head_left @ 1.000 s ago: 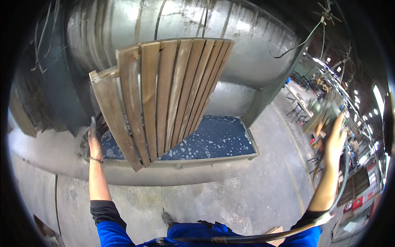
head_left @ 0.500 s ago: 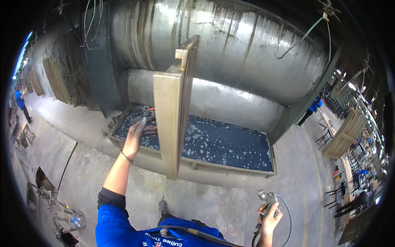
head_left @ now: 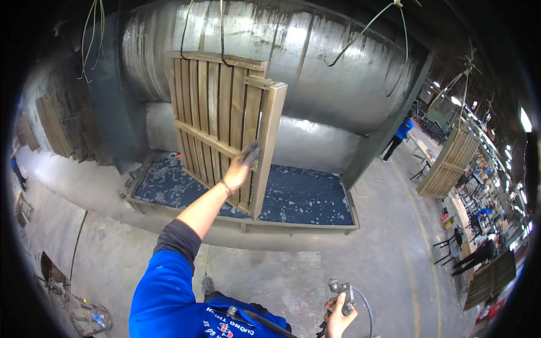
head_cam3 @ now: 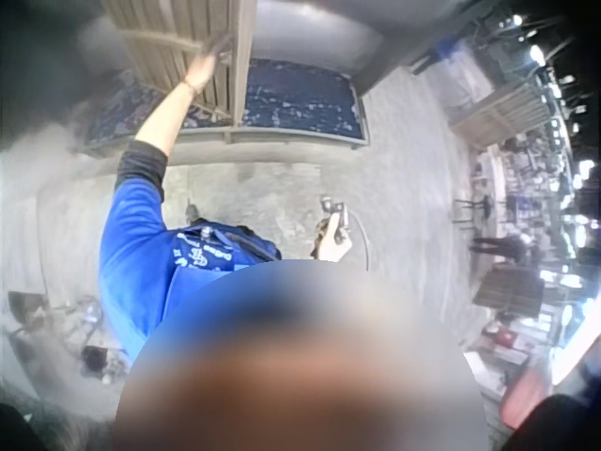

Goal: The person uses a spray gun to apply a coating to hanging wooden slatted panels in a factory. They repeatedly pick up each panel, spray both sides, and return it to the hanging rack, working through multiple units in sequence.

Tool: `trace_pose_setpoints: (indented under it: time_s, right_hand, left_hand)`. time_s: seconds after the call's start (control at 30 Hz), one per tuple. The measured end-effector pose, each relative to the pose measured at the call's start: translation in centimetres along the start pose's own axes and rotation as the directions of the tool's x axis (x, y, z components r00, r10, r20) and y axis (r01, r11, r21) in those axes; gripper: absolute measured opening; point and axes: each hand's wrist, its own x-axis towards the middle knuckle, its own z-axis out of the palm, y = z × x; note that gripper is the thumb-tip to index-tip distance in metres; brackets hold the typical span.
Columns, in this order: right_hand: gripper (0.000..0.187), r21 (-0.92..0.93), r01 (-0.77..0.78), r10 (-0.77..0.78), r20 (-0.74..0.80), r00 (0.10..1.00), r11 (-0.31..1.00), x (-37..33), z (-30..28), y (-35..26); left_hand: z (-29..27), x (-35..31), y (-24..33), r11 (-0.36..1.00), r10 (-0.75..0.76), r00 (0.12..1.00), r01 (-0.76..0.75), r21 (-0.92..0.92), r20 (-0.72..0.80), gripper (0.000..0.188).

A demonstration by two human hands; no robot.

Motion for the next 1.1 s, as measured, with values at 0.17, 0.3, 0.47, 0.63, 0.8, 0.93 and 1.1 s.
trace_pose_setpoints:
  time_s: [0.17, 0.3, 0.47, 0.63, 0.8, 0.93, 1.1]
  right_hand:
    - [0.030, 0.143, 0.173, -0.182, 0.048, 0.982, 0.974, 0.4, 6.0, -2.3]
    - [0.026, 0.152, 0.354, -0.375, 0.152, 0.914, 0.923, -0.7, 11.4, -5.8]
    - [0.021, 0.137, 0.493, -0.512, 0.216, 0.831, 0.859, -2.4, 18.1, -9.9]
    - [0.021, 0.169, 0.511, -0.537, 0.201, 0.819, 0.843, -3.8, 23.3, -11.8]
    - [0.030, 0.114, 0.680, -0.686, 0.022, 0.727, 0.724, -2.9, 27.9, -14.6]
    - [0.031, 0.183, 0.724, -0.725, -0.077, 0.685, 0.665, -0.6, 31.0, -18.7]
    - [0.032, 0.256, 0.742, -0.745, -0.104, 0.658, 0.620, 2.4, 35.1, -21.8]
  left_hand:
    - [-1.8, 5.0, -2.3, 0.894, -0.102, 0.982, 0.020, 0.448, 0.159, 0.085]
    - [-8.9, 5.4, -3.9, 0.787, -0.184, 0.974, 0.064, 0.613, 0.135, 0.095]
    - [-20.7, 4.1, -6.0, 0.594, -0.162, 0.986, 0.127, 0.794, -0.037, 0.090]
    - [-29.0, 5.1, -6.9, 0.627, -0.074, 0.958, 0.260, 0.734, -0.277, 0.092]
    - [-39.3, 5.4, -4.7, 0.483, 0.473, 0.664, 0.354, 0.801, -0.579, 0.104]
    - [-47.3, 4.9, -2.3, 0.456, 0.637, 0.347, 0.550, 0.699, -0.688, 0.099]
    - [-52.6, 1.7, -1.6, 0.606, 0.647, 0.254, 0.401, 0.687, -0.719, 0.097]
